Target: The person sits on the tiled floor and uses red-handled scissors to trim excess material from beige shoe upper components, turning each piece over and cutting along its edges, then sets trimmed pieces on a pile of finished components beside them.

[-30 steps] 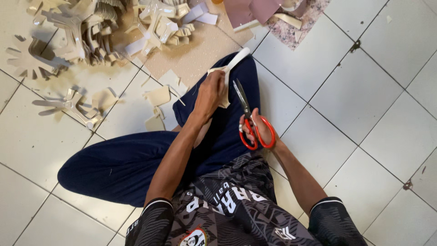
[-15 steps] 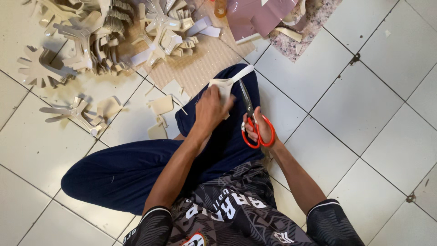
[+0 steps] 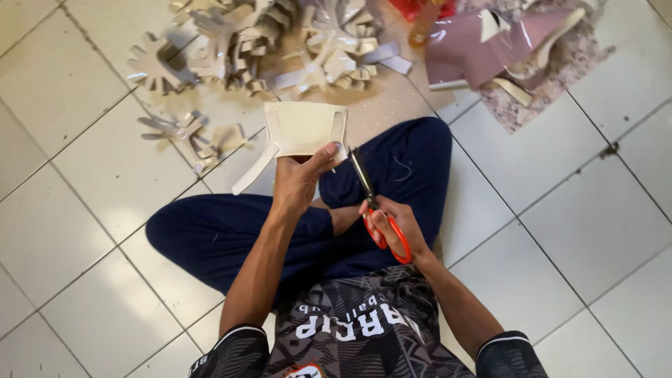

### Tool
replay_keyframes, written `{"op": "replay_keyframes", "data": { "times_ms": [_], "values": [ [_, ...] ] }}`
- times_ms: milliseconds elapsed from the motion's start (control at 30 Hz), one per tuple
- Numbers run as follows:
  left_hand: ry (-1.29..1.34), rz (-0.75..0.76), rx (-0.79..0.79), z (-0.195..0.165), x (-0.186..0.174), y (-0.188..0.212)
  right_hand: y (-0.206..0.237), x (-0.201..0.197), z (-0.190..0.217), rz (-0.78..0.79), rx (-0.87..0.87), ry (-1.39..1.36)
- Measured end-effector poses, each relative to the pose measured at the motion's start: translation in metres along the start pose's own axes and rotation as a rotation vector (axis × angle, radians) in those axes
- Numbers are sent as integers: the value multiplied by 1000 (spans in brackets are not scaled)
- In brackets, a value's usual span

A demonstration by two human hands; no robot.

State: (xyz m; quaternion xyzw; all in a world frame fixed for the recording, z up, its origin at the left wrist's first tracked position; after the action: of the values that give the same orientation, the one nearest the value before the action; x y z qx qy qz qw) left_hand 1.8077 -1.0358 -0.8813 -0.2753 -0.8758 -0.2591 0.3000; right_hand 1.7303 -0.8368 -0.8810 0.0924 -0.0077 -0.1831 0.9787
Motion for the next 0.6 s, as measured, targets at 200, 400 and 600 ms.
{"op": "replay_keyframes", "data": {
  "times_ms": [200, 400, 600],
  "values": [
    [60, -43, 101, -35, -2, 20, -12, 29, 20, 124, -19, -87],
    [116, -47, 82, -43, -10, 31, -14, 38, 21, 147, -68, -41],
    [118, -42, -8, -47, -18, 32, -14, 39, 17, 165, 4, -56]
  ]
}}
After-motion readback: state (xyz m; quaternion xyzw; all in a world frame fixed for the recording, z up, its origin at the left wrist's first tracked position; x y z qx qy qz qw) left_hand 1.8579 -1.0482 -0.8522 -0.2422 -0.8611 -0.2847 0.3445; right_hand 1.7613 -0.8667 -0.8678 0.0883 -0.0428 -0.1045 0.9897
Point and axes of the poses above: each hand's wrist, its own y-axis away from the middle knuckle, its own x-axis out of the palm, z = x × y, the point moved 7 cm from there along -y, towards the middle knuckle, and after that the axes turned 14 degrees about y, right-handed, at the moved point
